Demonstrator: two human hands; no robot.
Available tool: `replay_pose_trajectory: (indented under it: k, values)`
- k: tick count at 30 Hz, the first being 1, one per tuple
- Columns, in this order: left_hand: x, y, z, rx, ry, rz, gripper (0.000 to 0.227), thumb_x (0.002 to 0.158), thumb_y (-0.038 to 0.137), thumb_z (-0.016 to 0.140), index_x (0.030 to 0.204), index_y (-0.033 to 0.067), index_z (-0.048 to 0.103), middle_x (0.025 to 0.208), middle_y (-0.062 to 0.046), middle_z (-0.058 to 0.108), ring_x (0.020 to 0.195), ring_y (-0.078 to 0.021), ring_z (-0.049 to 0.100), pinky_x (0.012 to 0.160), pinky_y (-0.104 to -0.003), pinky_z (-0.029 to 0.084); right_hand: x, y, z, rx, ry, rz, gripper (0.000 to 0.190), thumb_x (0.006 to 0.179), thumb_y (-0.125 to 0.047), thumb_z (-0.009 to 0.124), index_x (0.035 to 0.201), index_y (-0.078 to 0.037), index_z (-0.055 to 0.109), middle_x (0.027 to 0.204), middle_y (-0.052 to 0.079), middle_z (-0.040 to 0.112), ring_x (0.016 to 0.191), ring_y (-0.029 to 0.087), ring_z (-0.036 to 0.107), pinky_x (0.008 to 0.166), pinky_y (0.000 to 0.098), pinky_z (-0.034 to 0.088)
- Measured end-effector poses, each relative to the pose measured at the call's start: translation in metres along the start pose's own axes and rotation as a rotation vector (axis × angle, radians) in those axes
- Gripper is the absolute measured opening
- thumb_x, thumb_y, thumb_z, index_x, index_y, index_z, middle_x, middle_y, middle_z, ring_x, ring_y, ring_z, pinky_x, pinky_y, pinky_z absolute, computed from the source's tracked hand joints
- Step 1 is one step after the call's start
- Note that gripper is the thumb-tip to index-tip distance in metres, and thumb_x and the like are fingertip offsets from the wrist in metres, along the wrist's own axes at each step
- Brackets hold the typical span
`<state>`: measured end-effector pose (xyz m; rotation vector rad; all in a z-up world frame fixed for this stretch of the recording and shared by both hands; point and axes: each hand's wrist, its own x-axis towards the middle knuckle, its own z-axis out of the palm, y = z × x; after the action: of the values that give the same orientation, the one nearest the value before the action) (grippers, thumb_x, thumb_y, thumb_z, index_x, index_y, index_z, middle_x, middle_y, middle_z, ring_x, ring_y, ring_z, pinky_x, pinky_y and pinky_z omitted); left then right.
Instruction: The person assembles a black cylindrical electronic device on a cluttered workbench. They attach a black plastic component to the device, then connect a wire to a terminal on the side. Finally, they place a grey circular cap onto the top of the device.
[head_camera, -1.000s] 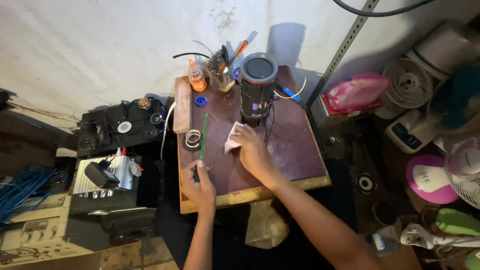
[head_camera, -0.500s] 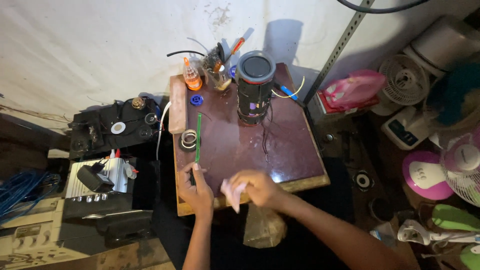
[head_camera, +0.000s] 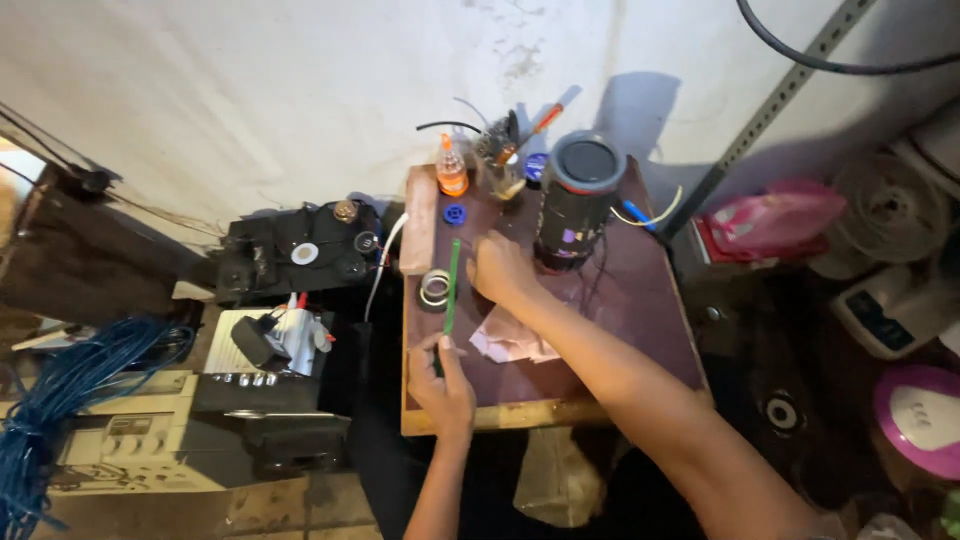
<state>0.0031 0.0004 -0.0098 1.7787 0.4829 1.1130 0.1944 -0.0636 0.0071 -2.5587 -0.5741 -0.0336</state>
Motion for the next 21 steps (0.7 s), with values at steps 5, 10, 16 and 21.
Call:
replay_pose_trajectory:
  k: [5, 10, 16, 21]
  values:
    - [0.001, 0.000, -0.002, 0.008, -0.035, -0.013, 0.018, 0.100, 0.020, 0.061, 0.100, 0.0057, 0.072, 0.069, -0.005, 0.070, 0.071, -0.0241, 0.069, 0.077, -0.036, 0.053, 0.063, -0.016, 0.013, -0.125, -0.366, 0.152, 0.020, 0.081, -0.014, 0.070, 0.091, 0.003, 0.074, 0.101, 0.022, 0.072, 0.097, 0.043, 0.074, 0.077, 0.0504, 0.059]
    - [0.004, 0.011, -0.005, -0.005, -0.078, -0.002, 0.023, 0.104, 0.026, 0.054, 0.100, 0.0074, 0.067, 0.077, -0.003, 0.067, 0.074, -0.0188, 0.066, 0.076, -0.035, 0.051, 0.073, -0.039, 0.000, -0.163, -0.561, 0.205, 0.007, 0.064, -0.002, 0.060, 0.060, 0.002, 0.065, 0.069, 0.019, 0.068, 0.075, 0.037, 0.074, 0.054, 0.0416, 0.053]
    - [0.005, 0.014, -0.007, -0.014, -0.104, -0.015, 0.021, 0.103, 0.024, 0.055, 0.102, 0.0075, 0.068, 0.077, -0.005, 0.067, 0.072, -0.0182, 0.066, 0.073, -0.034, 0.052, 0.058, -0.055, -0.022, -0.081, -0.551, 0.230, 0.026, 0.088, -0.017, 0.061, 0.100, 0.004, 0.070, 0.112, 0.019, 0.071, 0.102, 0.040, 0.069, 0.078, 0.0461, 0.056]
    - [0.004, 0.012, -0.006, -0.043, -0.112, -0.017, 0.023, 0.104, 0.025, 0.054, 0.102, 0.0064, 0.066, 0.082, -0.005, 0.065, 0.068, -0.0158, 0.068, 0.069, -0.032, 0.052, 0.067, -0.042, -0.008, -0.262, -0.504, 0.104, 0.025, 0.089, -0.009, 0.067, 0.111, 0.002, 0.071, 0.112, 0.018, 0.073, 0.100, 0.038, 0.073, 0.074, 0.0458, 0.061]
